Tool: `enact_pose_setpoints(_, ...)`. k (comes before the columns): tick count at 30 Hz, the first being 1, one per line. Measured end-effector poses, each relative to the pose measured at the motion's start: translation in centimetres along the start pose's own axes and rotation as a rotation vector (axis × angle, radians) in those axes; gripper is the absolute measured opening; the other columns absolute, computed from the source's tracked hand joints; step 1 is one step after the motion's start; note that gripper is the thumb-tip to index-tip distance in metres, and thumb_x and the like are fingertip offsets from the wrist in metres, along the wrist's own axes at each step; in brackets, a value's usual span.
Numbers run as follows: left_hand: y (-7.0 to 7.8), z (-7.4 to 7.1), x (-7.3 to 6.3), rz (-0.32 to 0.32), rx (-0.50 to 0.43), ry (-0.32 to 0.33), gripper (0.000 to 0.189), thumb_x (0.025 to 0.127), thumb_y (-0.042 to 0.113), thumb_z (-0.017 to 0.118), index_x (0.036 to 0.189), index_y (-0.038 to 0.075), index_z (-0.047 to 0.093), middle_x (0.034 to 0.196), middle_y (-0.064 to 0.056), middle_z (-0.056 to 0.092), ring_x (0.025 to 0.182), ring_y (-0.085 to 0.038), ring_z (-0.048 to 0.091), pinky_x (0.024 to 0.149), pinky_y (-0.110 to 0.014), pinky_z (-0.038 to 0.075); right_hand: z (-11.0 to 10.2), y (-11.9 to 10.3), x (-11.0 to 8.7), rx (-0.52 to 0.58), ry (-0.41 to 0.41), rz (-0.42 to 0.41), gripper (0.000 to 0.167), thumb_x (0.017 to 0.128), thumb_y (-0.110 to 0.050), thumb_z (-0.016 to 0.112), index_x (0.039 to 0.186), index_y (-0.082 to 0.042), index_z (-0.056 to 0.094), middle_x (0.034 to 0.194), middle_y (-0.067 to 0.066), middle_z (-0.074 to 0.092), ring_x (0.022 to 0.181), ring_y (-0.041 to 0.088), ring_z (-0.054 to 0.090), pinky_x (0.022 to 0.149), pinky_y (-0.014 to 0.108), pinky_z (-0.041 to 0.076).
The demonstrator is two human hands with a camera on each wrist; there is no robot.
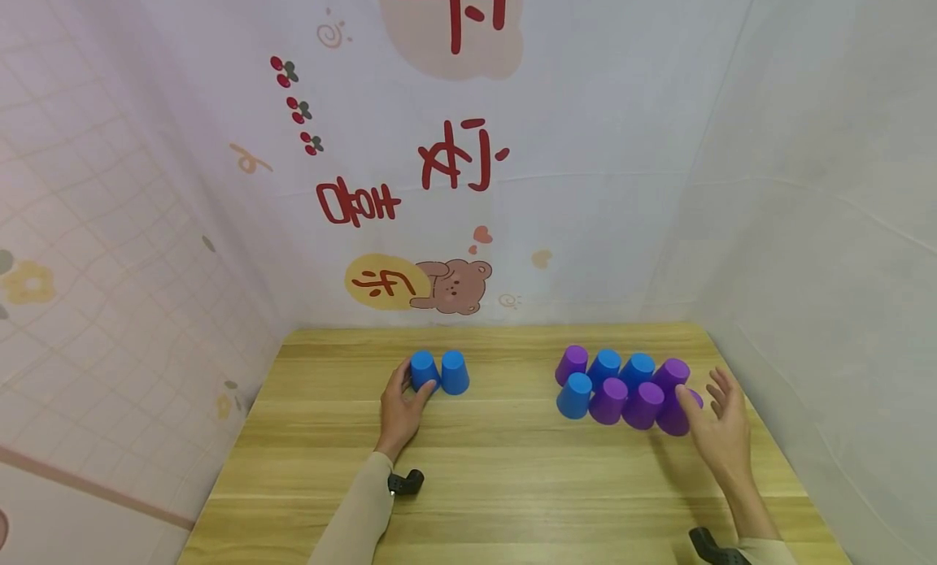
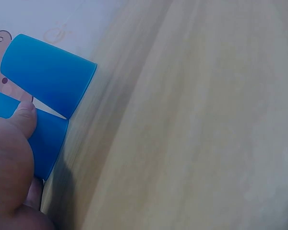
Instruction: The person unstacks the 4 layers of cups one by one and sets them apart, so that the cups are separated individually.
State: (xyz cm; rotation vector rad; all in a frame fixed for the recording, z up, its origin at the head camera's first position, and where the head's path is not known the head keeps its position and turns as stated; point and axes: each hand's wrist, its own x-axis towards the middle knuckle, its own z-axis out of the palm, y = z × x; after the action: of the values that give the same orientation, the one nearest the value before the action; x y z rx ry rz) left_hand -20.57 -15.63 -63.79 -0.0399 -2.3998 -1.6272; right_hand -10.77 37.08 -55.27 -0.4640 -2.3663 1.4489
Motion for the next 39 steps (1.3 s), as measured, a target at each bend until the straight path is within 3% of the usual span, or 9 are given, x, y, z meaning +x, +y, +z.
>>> enact_pose_setpoints(3,0.0,0.0,0.1,0.0,-0.013,-0.005,0.071,0.107,0.016,0.081,0.169,0.005,0.048,0.166,-0.025,0.058,0.155,-0.044,0.059,0.132,-0.058,0.049,0.1,-0.8,0.1,0.022,0.015,-0.006,0.088,0.11,-0.04,0.074,0.181,-0.025,0.022,0.187,0.008,0.031,0.171,0.038,0.037,0.119,-0.007,0.029)
enact_pose_setpoints(18,0.2,0.0,-0.1,-0.008,-0.016,0.0,0.07,0.107,0.017,0.081,0.168,0.005,0.049,0.166,-0.026,0.058,0.156,-0.046,0.059,0.132,-0.06,0.049,1.7,-6.6,-0.7,0.137,-0.023,-0.109,0.084,0.11,-0.024,0.074,0.179,-0.028,0.025,0.186,0.005,0.033,0.17,0.027,0.037,0.13,0.005,0.033)
enact_pose_setpoints(31,0.3,0.0,0.0,0.004,-0.015,0.005,0.069,0.107,0.014,0.08,0.168,0.003,0.048,0.165,-0.027,0.058,0.155,-0.047,0.059,0.132,-0.062,0.049,4.8,-9.5,-1.0,0.129,-0.151,-0.239,0.085,0.112,-0.023,0.073,0.18,-0.027,0.021,0.187,0.007,0.028,0.172,0.043,0.032,0.128,0.0,0.03)
enact_pose_setpoints(39,0.3,0.1,0.0,-0.004,-0.009,0.005,0.07,0.107,0.014,0.08,0.168,0.003,0.048,0.166,-0.027,0.057,0.155,-0.048,0.059,0.132,-0.062,0.049,7.4,-10.4,-1.2,0.135,-0.184,-0.291,0.084,0.111,-0.021,0.074,0.179,-0.026,0.024,0.186,0.006,0.032,0.171,0.041,0.035,0.129,0.002,0.03)
